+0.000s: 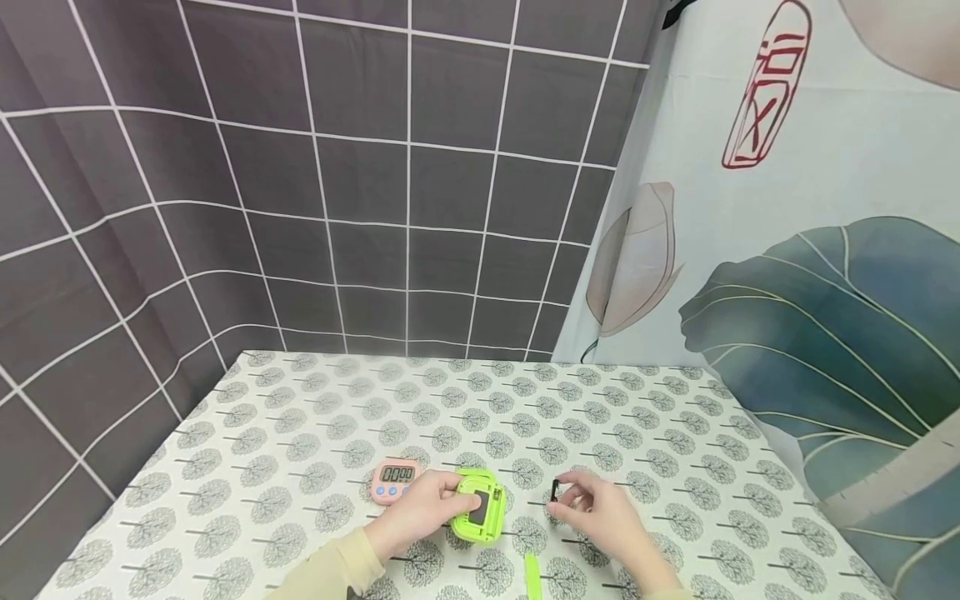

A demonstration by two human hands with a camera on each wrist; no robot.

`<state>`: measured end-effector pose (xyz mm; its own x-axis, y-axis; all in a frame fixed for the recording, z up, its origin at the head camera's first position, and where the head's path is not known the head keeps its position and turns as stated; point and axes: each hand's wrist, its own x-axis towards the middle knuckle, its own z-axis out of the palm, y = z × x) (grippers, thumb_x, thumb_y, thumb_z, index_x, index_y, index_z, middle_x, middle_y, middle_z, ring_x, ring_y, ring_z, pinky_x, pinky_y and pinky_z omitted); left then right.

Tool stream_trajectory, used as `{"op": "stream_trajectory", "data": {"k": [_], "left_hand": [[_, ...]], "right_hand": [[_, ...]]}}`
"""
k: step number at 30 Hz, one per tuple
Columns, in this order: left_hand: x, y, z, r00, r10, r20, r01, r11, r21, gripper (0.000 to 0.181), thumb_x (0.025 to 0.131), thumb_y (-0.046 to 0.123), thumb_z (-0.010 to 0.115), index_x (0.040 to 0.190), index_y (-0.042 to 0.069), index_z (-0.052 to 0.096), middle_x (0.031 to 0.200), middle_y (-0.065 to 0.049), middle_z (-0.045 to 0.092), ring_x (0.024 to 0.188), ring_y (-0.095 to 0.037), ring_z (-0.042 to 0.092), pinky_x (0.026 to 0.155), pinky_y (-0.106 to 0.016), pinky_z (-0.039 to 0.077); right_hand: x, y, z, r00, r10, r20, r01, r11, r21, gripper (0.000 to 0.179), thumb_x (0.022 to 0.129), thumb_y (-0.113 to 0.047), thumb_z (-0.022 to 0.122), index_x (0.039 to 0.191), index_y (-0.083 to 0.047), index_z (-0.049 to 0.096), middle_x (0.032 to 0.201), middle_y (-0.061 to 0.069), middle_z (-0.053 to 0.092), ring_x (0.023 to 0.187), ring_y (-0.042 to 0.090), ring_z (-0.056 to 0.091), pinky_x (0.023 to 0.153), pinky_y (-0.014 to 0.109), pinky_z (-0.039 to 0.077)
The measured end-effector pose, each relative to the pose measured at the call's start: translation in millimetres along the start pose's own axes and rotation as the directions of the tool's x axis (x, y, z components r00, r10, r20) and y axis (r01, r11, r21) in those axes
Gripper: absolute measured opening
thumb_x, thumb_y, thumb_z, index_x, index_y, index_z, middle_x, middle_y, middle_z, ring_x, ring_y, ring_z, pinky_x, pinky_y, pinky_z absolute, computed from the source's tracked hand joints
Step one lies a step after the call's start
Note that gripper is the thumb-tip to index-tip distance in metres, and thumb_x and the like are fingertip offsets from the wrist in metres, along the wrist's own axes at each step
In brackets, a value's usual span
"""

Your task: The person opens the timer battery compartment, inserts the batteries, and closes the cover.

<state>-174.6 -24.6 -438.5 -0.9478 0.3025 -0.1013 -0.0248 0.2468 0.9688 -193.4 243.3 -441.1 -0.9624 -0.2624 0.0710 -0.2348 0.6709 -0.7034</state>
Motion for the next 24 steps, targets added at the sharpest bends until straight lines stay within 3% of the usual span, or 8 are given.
{"op": "stream_trajectory", "data": {"k": [3,7,13,18,24], "left_hand": [[0.8,-1.6,0.8,1.000,0.006,-0.010,-0.006,1.000,0.000,0.018,0.083,0.025,0.068,0.094,0.011,0.071,0.083,-0.001,0.072,0.073,-0.013,0.063,0.077,-0.030,0.049],[1.7,-3.3,1.3,1.000,0.005,-0.012,-0.005,1.000,-0.010,0.019,0.084,0.023,0.067,0.096,0.010,0.070,0.085,-0.003,0.073,0.075,-0.013,0.065,0.084,-0.035,0.048],[1.2,-4.5,1.5,1.000,0.007,-0.015,-0.007,1.000,0.001,0.019,0.084,0.025,0.068,0.096,0.010,0.071,0.083,-0.003,0.073,0.073,-0.013,0.064,0.080,-0.032,0.049],[0.3,-4.2,1.0,1.000,0.020,-0.015,-0.020,1.000,0.011,0.020,0.083,0.026,0.068,0.095,0.011,0.071,0.084,-0.001,0.073,0.075,-0.012,0.064,0.081,-0.033,0.048],[0.2,-3.8,0.6,0.999,0.040,-0.008,-0.040,0.999,-0.011,0.021,0.083,0.026,0.068,0.096,0.010,0.072,0.083,-0.002,0.073,0.075,-0.012,0.065,0.078,-0.028,0.050]], "right_hand": [[-2.9,-3.5,2.8,0.999,-0.037,-0.013,0.037,0.999,0.010,0.051,0.078,-0.029,0.075,0.116,0.001,0.060,0.082,-0.006,0.066,0.064,0.000,0.055,0.059,0.020,0.050],[-7.2,-11.0,7.0,0.997,-0.067,-0.045,0.068,0.998,0.007,0.048,0.076,-0.029,0.077,0.113,-0.001,0.062,0.082,-0.008,0.067,0.066,-0.001,0.054,0.062,0.019,0.049],[-13.9,-24.1,13.2,0.987,-0.144,-0.071,0.146,0.989,0.023,0.046,0.076,-0.026,0.078,0.113,-0.003,0.063,0.084,-0.010,0.067,0.068,-0.001,0.053,0.064,0.020,0.049],[-17.3,-34.7,16.6,0.962,-0.248,-0.119,0.249,0.968,-0.002,0.044,0.074,-0.024,0.080,0.111,-0.007,0.065,0.084,-0.014,0.065,0.068,-0.001,0.054,0.065,0.022,0.049],[-17.9,-45.5,20.5,0.940,-0.327,-0.102,0.325,0.945,-0.031,0.041,0.073,-0.026,0.080,0.108,-0.008,0.067,0.084,-0.015,0.065,0.069,-0.002,0.054,0.066,0.023,0.049]]}}
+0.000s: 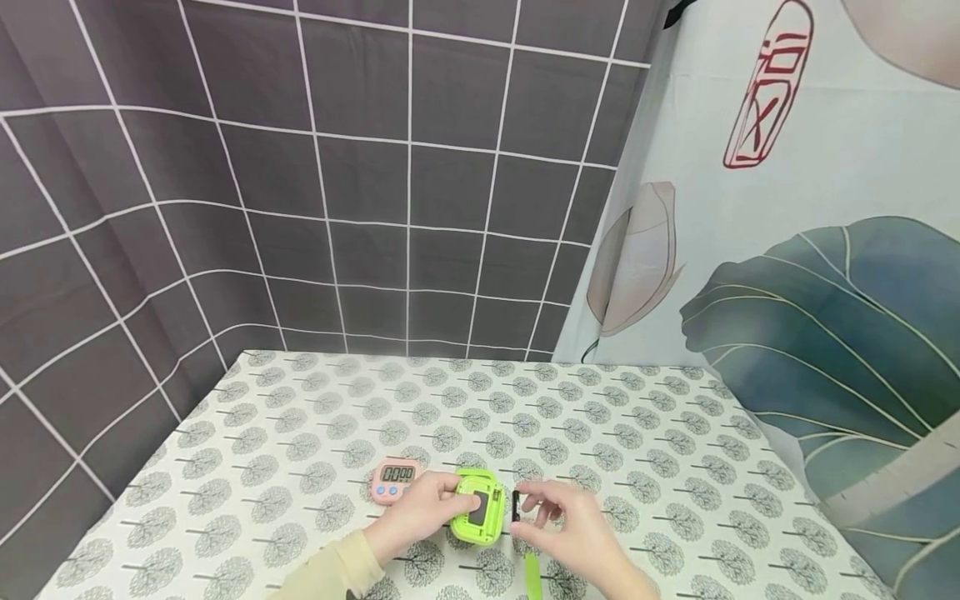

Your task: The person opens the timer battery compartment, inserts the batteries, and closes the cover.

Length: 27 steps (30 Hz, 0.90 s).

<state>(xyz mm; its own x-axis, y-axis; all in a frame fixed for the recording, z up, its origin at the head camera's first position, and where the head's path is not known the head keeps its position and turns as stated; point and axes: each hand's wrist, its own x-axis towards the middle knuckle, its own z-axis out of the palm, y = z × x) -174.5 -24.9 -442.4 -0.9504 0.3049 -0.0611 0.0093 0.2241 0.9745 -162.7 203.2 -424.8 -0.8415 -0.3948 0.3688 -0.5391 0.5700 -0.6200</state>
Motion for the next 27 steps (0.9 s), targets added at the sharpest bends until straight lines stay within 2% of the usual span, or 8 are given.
{"op": "stream_trajectory", "data": {"k": [6,13,17,21,27], "left_hand": [[-0.7,1.1,-0.5,1.000,0.015,-0.014,-0.015,1.000,0.005,0.019,0.083,0.026,0.068,0.092,0.010,0.072,0.081,-0.002,0.073,0.074,-0.011,0.063,0.074,-0.026,0.048],[-1.3,2.1,-0.1,1.000,0.019,-0.022,-0.018,0.999,0.027,0.019,0.083,0.027,0.068,0.091,0.010,0.072,0.082,0.000,0.072,0.073,-0.011,0.061,0.072,-0.027,0.048],[-1.5,2.4,1.1,1.000,0.009,-0.025,-0.008,0.999,0.046,0.018,0.083,0.027,0.068,0.091,0.011,0.072,0.082,0.000,0.072,0.071,-0.012,0.059,0.071,-0.028,0.046],[-0.9,1.9,1.5,1.000,0.001,-0.025,0.000,0.999,0.050,0.017,0.083,0.027,0.068,0.091,0.012,0.071,0.081,0.001,0.071,0.069,-0.013,0.058,0.067,-0.026,0.046],[0.1,1.1,1.6,1.000,0.003,-0.023,-0.003,1.000,0.026,0.018,0.084,0.027,0.068,0.092,0.011,0.071,0.082,0.000,0.072,0.069,-0.013,0.059,0.068,-0.027,0.046]], "right_hand": [[-0.7,-6.5,4.2,0.997,-0.071,0.010,0.072,0.997,-0.026,0.039,0.072,-0.028,0.081,0.106,-0.013,0.069,0.083,-0.021,0.062,0.069,-0.003,0.054,0.066,0.026,0.049],[-2.3,-10.4,6.7,0.982,-0.186,0.004,0.186,0.982,-0.016,0.039,0.073,-0.025,0.081,0.108,-0.015,0.068,0.086,-0.017,0.064,0.070,-0.003,0.054,0.066,0.026,0.048],[-3.2,-12.4,9.8,0.976,-0.217,0.010,0.217,0.975,-0.038,0.038,0.073,-0.028,0.081,0.107,-0.015,0.068,0.087,-0.018,0.062,0.070,-0.004,0.053,0.067,0.025,0.049],[-3.8,-13.4,12.4,0.976,-0.216,0.013,0.217,0.974,-0.071,0.039,0.074,-0.033,0.080,0.105,-0.014,0.069,0.086,-0.021,0.061,0.071,-0.005,0.052,0.066,0.025,0.048],[-2.6,-17.1,12.8,0.964,-0.266,0.006,0.265,0.959,-0.100,0.041,0.074,-0.034,0.079,0.107,-0.011,0.070,0.083,-0.019,0.063,0.073,-0.004,0.053,0.066,0.022,0.047]]}}
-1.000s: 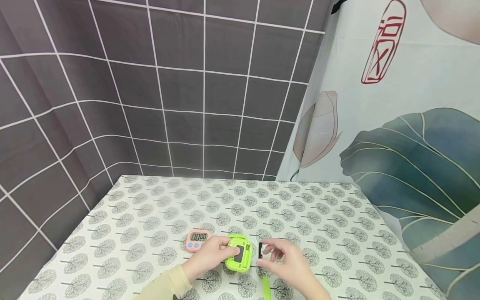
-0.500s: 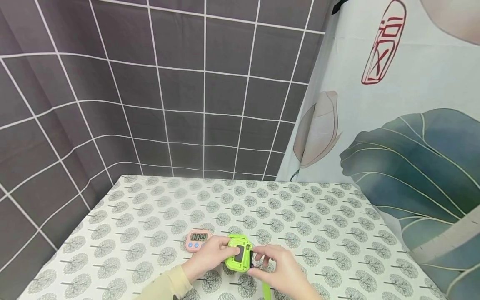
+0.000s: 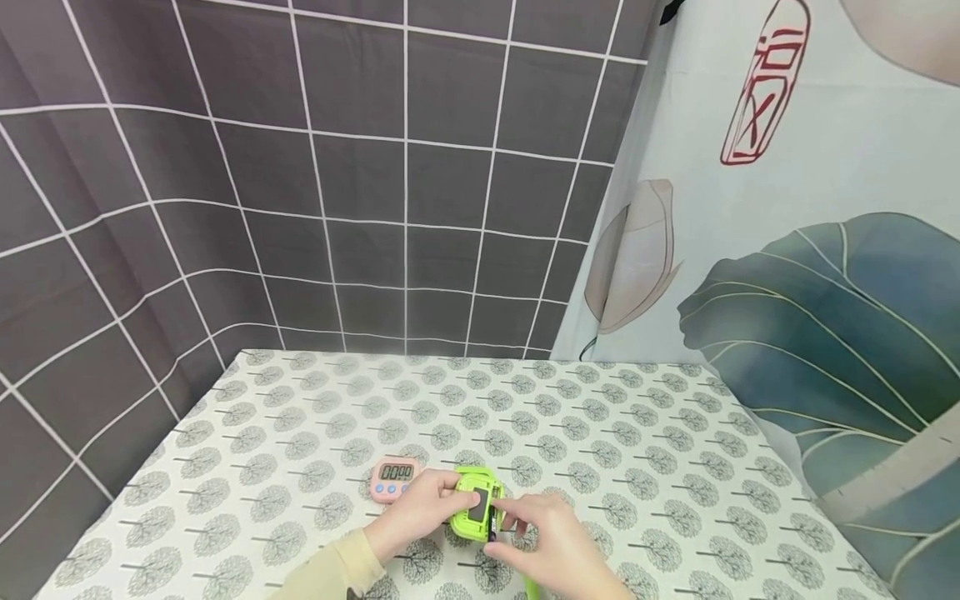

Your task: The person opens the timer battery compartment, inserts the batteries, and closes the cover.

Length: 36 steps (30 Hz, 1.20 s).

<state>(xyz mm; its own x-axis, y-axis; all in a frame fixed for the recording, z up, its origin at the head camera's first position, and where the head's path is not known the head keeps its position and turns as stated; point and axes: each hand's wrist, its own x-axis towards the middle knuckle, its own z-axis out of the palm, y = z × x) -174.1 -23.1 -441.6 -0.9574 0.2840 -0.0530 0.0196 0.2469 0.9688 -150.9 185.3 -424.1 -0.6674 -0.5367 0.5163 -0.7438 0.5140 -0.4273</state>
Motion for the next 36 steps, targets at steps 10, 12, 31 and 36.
{"op": "stream_trajectory", "data": {"k": [10,12,31,36], "left_hand": [[0.1,0.4,-1.7,1.000,-0.002,0.007,0.002,1.000,-0.027,0.018,0.083,0.025,0.068,0.091,0.009,0.071,0.079,-0.001,0.072,0.066,-0.012,0.061,0.067,-0.024,0.048],[-0.3,0.7,-1.9,1.000,0.002,0.005,-0.002,1.000,-0.025,0.017,0.084,0.024,0.068,0.090,0.009,0.071,0.079,-0.003,0.072,0.065,-0.012,0.060,0.066,-0.024,0.048],[-3.3,-1.9,1.6,1.000,-0.019,0.013,0.020,0.999,-0.031,0.019,0.083,0.026,0.068,0.092,0.010,0.071,0.079,-0.009,0.072,0.062,-0.010,0.058,0.062,-0.023,0.046],[-3.2,-2.7,0.8,0.999,-0.004,0.038,0.005,1.000,-0.028,0.018,0.083,0.025,0.068,0.091,0.009,0.071,0.078,-0.006,0.073,0.065,-0.011,0.061,0.065,-0.023,0.048]], "right_hand": [[1.9,0.5,1.8,0.994,-0.100,-0.031,0.098,0.994,-0.057,0.039,0.075,-0.033,0.078,0.102,-0.006,0.072,0.078,-0.016,0.066,0.072,-0.002,0.054,0.066,0.017,0.046],[1.6,-0.5,2.1,0.995,-0.096,-0.036,0.093,0.993,-0.073,0.038,0.075,-0.034,0.078,0.102,-0.007,0.072,0.078,-0.016,0.066,0.072,-0.002,0.054,0.066,0.017,0.046],[0.7,-2.0,6.9,0.998,-0.009,-0.068,0.001,0.994,-0.112,0.040,0.073,-0.035,0.078,0.104,-0.012,0.070,0.088,-0.012,0.068,0.071,-0.002,0.056,0.067,0.022,0.050],[-0.6,-2.6,6.4,0.995,0.096,-0.040,-0.099,0.993,-0.069,0.059,0.072,-0.039,0.078,0.121,-0.011,0.061,0.099,-0.010,0.065,0.072,-0.003,0.053,0.063,0.021,0.049]]}}
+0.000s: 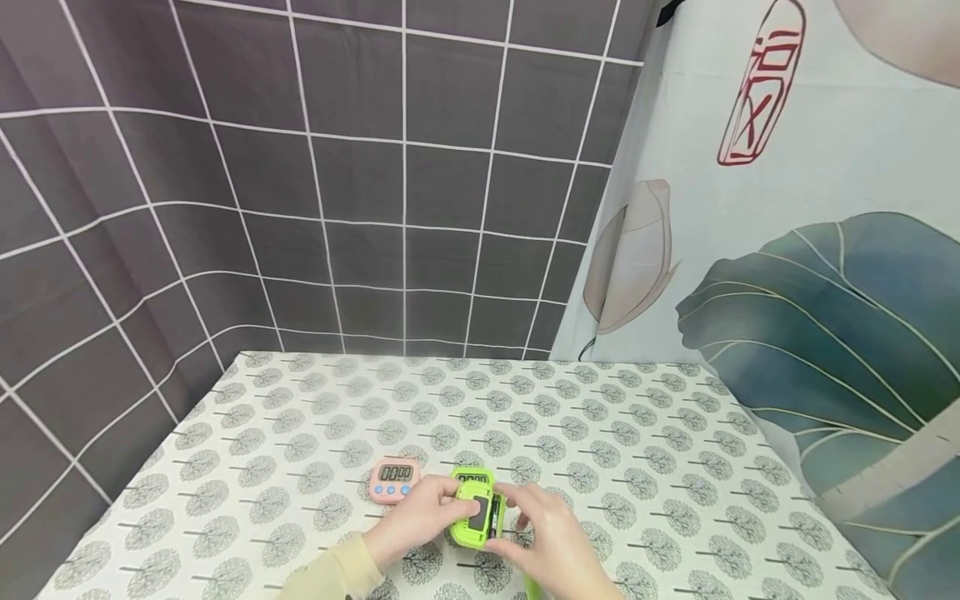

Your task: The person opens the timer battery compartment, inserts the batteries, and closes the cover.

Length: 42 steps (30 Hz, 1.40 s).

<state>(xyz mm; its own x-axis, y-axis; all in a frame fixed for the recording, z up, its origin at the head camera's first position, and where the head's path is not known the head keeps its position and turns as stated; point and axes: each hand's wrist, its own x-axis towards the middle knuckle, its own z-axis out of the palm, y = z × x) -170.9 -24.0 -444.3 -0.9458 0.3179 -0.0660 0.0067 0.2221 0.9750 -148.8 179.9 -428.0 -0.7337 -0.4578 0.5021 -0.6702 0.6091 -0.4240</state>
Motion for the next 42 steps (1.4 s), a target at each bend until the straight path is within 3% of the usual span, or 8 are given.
{"op": "stream_trajectory", "data": {"k": [5,11,14,20,23,28,36,42], "left_hand": [[-1.3,-1.2,1.0,1.000,0.003,0.024,-0.002,1.000,-0.025,0.015,0.083,0.021,0.068,0.089,0.008,0.071,0.076,-0.006,0.072,0.062,-0.011,0.062,0.062,-0.022,0.050],[-2.0,-1.3,3.2,0.999,0.021,0.031,-0.022,0.999,0.028,0.014,0.082,0.023,0.068,0.087,0.011,0.071,0.072,-0.001,0.071,0.062,-0.010,0.061,0.063,-0.021,0.049],[-2.2,-1.4,3.3,0.999,0.029,0.037,-0.030,0.999,0.043,0.014,0.082,0.023,0.068,0.087,0.011,0.071,0.071,0.000,0.070,0.061,-0.009,0.061,0.062,-0.021,0.049],[-3.4,-0.9,3.9,0.998,0.034,0.055,-0.036,0.999,0.035,0.013,0.082,0.021,0.069,0.087,0.010,0.071,0.069,-0.004,0.071,0.057,-0.009,0.060,0.060,-0.021,0.050],[-3.8,-1.1,4.5,0.997,0.038,0.060,-0.039,0.999,0.025,0.013,0.082,0.020,0.069,0.089,0.009,0.071,0.070,-0.006,0.071,0.057,-0.008,0.059,0.059,-0.020,0.049],[-4.2,-1.8,5.1,0.997,0.038,0.074,-0.037,0.999,-0.007,0.015,0.082,0.017,0.068,0.092,0.007,0.072,0.073,-0.008,0.072,0.058,-0.007,0.060,0.060,-0.019,0.051],[-4.6,-0.9,5.9,0.997,0.044,0.062,-0.044,0.999,-0.001,0.013,0.081,0.017,0.068,0.090,0.007,0.071,0.069,-0.007,0.071,0.055,-0.006,0.056,0.055,-0.017,0.047],[-4.6,-1.5,7.5,0.997,0.043,0.061,-0.043,0.999,-0.008,0.014,0.082,0.016,0.068,0.093,0.008,0.071,0.072,-0.007,0.072,0.058,-0.007,0.060,0.060,-0.018,0.050]], "right_hand": [[-0.7,1.1,-0.7,0.992,0.117,0.049,-0.119,0.992,0.048,0.079,0.068,-0.048,0.078,0.135,-0.018,0.051,0.109,-0.013,0.061,0.078,-0.001,0.055,0.070,0.025,0.051],[0.9,3.7,-2.9,0.987,0.131,0.097,-0.142,0.983,0.118,0.081,0.067,-0.046,0.080,0.136,-0.017,0.049,0.112,-0.009,0.063,0.084,0.004,0.058,0.080,0.032,0.051],[0.6,5.3,-4.0,0.981,0.137,0.136,-0.152,0.983,0.103,0.083,0.066,-0.048,0.080,0.137,-0.017,0.049,0.108,-0.013,0.064,0.087,0.004,0.057,0.081,0.034,0.050],[-0.8,9.0,-5.2,0.972,0.128,0.197,-0.150,0.984,0.100,0.072,0.068,-0.047,0.080,0.127,-0.011,0.059,0.092,-0.023,0.059,0.086,0.002,0.055,0.080,0.031,0.049],[-0.8,8.7,-5.1,0.974,0.112,0.196,-0.136,0.984,0.115,0.063,0.069,-0.045,0.081,0.121,-0.014,0.063,0.093,-0.023,0.059,0.086,0.000,0.054,0.080,0.031,0.049],[-0.6,7.2,-5.5,0.963,0.149,0.224,-0.177,0.978,0.112,0.062,0.067,-0.046,0.081,0.119,-0.018,0.064,0.091,-0.023,0.059,0.088,-0.001,0.054,0.083,0.037,0.048],[0.3,7.1,-7.0,0.887,0.276,0.370,-0.372,0.902,0.220,0.072,0.070,-0.040,0.080,0.129,-0.010,0.052,0.076,-0.018,0.064,0.070,0.000,0.058,0.085,0.035,0.043],[-1.3,9.3,-6.1,0.862,0.280,0.423,-0.433,0.841,0.326,0.071,0.072,-0.034,0.080,0.131,-0.013,0.047,0.070,-0.010,0.064,0.062,0.006,0.059,0.084,0.031,0.042]]}}
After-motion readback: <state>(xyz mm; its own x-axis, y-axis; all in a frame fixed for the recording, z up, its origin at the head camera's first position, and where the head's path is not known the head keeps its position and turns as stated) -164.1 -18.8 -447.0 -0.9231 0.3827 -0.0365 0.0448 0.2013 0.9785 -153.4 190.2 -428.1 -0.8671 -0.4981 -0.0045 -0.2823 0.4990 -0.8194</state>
